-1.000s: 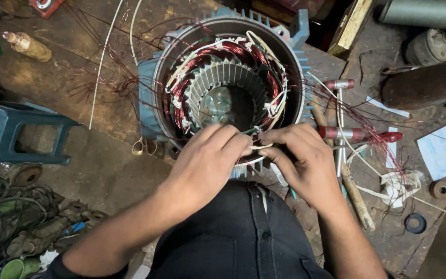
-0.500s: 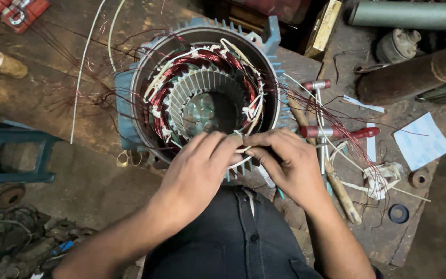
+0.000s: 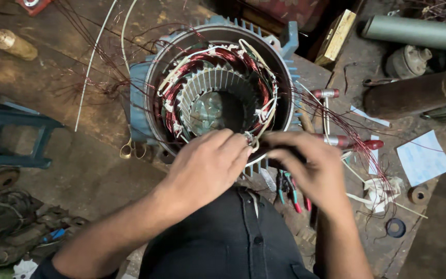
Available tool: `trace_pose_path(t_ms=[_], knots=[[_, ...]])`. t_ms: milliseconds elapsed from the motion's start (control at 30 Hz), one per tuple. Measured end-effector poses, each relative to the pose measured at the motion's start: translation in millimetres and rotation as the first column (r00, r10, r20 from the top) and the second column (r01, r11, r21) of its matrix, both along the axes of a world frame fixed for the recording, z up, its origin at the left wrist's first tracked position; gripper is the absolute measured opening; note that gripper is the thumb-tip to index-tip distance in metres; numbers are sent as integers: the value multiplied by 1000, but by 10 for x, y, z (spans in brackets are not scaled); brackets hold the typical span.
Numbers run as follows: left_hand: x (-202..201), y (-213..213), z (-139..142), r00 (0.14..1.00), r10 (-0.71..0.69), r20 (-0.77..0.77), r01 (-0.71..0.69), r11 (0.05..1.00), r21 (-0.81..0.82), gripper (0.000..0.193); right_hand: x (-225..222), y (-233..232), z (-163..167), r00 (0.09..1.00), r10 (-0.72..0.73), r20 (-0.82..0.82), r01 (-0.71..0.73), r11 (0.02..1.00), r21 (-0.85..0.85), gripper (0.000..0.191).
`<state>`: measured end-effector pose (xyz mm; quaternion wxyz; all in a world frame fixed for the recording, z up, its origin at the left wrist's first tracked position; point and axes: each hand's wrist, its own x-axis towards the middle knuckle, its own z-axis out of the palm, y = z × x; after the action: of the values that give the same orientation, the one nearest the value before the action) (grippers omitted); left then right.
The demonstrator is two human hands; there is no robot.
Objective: The person winds copper wire into the slots of a motor stator, using pliers to pull and position the wire and a wooden stick to push the wire into the slots. The person repeatedly wraps, tucks, and adjusts the wire around the stator core.
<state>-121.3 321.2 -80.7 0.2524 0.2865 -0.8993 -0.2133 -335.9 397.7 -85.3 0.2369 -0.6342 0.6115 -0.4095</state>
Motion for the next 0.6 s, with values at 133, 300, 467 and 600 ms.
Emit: trace_pose_path(t_ms=[133,300,467,600], knots=[[69,7,41,986,139,89,-144,988,52,18,-165,186,21,957,-266,120,268,963,-2,15],[132,33,166,998,63,23,-62,997,-48,14,-229,353,14,975,-218,-46,215,975,-57,14],[240,13,130,999,5,46,3,983,-186,22,-141,307,1,971,-191,-141,187,981,-39,14],[161,7,-33,997,-28,69,36,993,-113,10,-39,220,-33,982,-123,-143,118,992,-41,13]])
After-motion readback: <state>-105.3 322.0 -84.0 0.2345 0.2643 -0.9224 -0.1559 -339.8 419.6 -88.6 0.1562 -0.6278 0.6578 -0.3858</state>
